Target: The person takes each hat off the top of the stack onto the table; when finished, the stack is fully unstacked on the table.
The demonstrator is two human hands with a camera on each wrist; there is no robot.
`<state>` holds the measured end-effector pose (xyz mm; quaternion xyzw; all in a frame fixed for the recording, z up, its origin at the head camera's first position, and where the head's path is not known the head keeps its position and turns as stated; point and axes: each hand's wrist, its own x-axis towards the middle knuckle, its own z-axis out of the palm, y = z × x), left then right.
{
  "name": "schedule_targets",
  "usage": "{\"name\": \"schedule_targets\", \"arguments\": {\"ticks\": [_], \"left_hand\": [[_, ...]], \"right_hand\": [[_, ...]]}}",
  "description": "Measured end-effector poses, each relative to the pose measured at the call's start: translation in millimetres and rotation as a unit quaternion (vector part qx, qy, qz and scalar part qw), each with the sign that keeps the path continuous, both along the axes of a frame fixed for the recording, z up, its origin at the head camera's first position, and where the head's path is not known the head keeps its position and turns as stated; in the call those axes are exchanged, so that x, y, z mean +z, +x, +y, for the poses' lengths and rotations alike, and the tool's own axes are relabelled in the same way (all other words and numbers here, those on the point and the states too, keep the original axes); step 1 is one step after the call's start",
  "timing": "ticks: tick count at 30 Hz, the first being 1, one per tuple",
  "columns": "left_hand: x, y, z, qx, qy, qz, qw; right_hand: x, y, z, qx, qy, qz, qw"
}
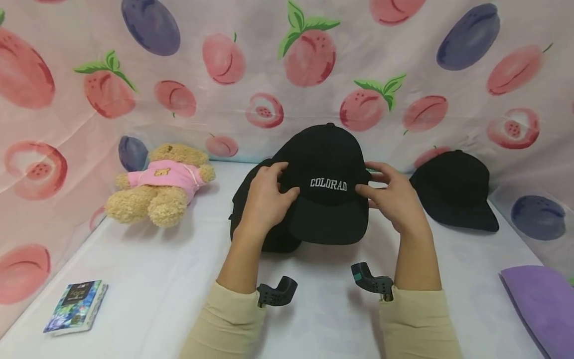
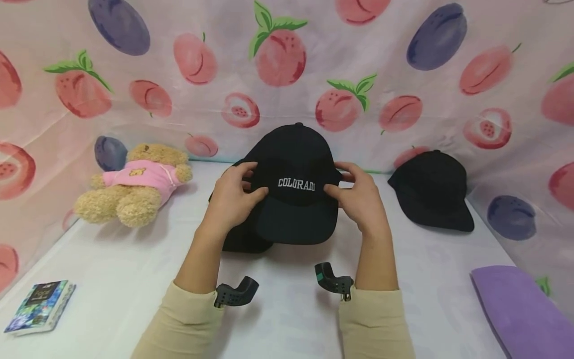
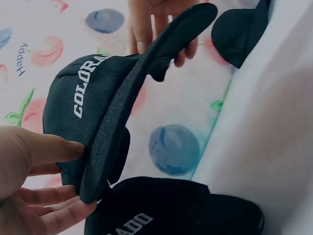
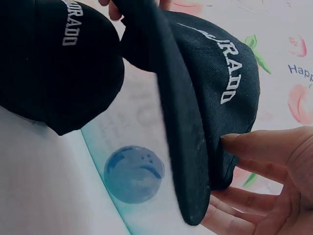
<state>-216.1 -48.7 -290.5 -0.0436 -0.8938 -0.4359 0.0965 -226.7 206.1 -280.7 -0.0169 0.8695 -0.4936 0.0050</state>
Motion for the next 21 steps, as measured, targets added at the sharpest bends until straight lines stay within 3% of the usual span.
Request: {"name": "schedule_targets", "arguments": {"ticks": [21], "left_hand": [[-9.6, -12.7, 27, -0.013, 0.023, 0.030, 0.9992]], "right_hand": [[1.0, 3.2, 18, -0.039, 0.007, 0.002, 0.999]]}}
